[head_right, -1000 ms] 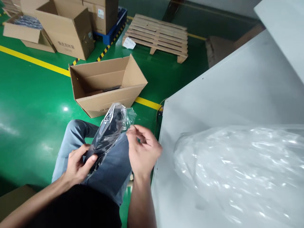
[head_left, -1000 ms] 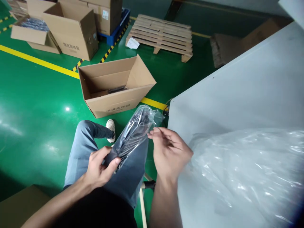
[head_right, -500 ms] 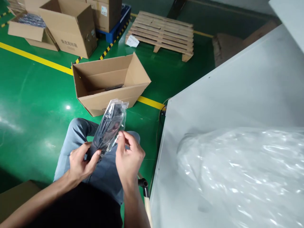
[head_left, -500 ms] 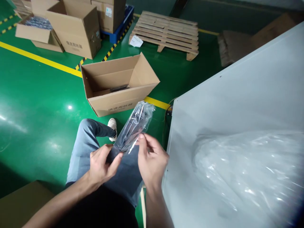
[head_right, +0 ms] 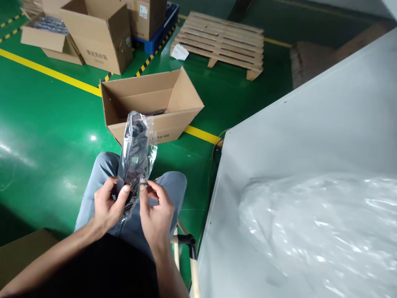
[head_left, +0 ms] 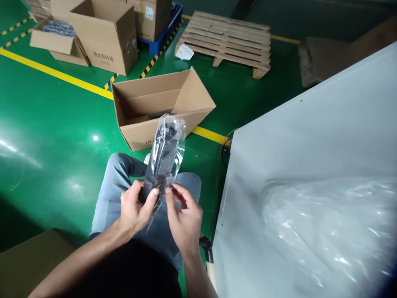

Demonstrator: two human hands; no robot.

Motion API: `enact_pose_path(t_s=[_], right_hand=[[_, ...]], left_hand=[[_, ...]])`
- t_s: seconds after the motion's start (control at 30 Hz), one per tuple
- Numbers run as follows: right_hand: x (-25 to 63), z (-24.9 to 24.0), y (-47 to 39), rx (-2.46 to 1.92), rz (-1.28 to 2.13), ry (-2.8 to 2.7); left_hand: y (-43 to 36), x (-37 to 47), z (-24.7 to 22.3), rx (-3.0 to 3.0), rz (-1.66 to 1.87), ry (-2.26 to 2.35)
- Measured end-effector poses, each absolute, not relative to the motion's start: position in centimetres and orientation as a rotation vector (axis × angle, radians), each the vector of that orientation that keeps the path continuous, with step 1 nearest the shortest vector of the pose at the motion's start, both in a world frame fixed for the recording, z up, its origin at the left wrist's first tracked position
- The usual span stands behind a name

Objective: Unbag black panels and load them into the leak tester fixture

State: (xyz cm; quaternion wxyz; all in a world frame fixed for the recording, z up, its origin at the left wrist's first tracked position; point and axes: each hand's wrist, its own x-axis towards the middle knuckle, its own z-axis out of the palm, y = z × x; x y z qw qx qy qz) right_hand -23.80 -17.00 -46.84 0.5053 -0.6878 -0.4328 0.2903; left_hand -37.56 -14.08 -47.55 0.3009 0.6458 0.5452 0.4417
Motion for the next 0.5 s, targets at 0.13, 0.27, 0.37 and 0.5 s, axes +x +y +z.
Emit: enact_pose_path(t_s=[0.13, 0.27, 0.37, 0.5], right_hand=[[-23.2, -47.4, -16.8, -1.702, 0.631, -1.091], [-21.9, -46.9, -16.0, -1.645, 0.826, -1.037], [-22.1, -46.8, -16.1, -1.616, 0.825, -1.039], [-24.0, -47.7, -17.3, -1.578, 0.817, -1.161]], left_hand=[[-13.7, -37.5, -47.4, 1.737, 1.144, 1.488], [-12.8, -37.6, -46.9, 1.539, 1.113, 1.431], [-12.3, -37.6, -46.9, 1.461, 1.159, 1.472], [-12.2, -37.5, -47.0, 1.492, 1.220, 1.568]])
